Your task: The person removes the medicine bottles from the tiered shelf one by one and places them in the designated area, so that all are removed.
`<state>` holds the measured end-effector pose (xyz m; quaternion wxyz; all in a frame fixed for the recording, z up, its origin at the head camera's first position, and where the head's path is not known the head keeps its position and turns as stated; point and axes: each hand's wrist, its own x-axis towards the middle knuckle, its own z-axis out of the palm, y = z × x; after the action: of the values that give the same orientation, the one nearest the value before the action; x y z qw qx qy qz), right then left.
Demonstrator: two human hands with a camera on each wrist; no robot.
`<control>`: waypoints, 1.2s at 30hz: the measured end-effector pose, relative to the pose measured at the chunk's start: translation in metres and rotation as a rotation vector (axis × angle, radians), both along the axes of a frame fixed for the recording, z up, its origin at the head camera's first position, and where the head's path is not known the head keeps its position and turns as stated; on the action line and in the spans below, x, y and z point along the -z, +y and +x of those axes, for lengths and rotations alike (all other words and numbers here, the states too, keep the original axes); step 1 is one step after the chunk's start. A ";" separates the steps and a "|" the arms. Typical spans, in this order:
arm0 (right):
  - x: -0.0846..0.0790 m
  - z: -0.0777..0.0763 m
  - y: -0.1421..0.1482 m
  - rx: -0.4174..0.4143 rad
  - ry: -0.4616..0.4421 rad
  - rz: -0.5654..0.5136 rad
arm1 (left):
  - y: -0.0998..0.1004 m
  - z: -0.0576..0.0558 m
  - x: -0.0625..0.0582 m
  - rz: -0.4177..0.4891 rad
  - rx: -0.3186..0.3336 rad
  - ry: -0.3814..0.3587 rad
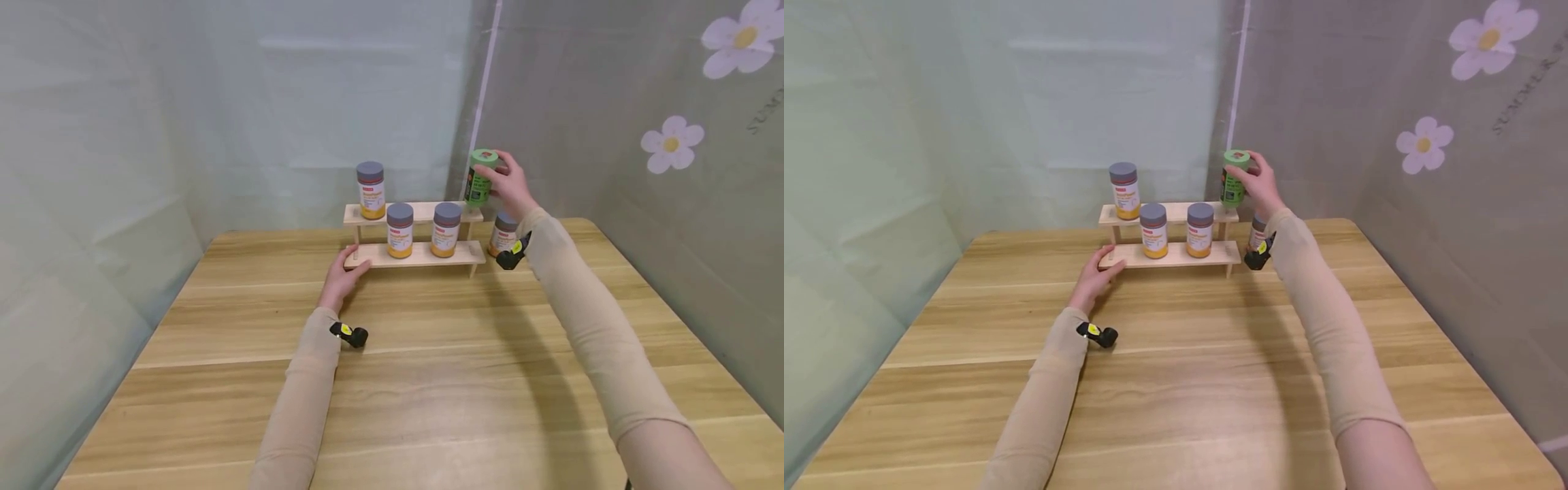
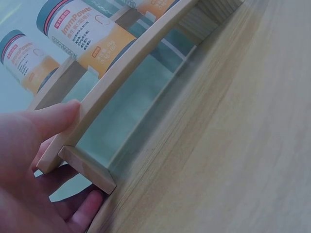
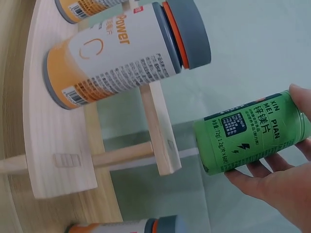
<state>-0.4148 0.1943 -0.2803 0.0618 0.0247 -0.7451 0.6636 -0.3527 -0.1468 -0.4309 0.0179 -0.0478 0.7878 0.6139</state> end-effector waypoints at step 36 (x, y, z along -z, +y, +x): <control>-0.005 0.015 0.053 0.030 -0.056 0.089 | -0.006 0.005 -0.004 -0.012 0.004 -0.007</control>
<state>-0.4001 0.2472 -0.2750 0.0497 -0.0023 -0.7756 0.6293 -0.3474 -0.1525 -0.4272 0.0216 -0.0483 0.7915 0.6088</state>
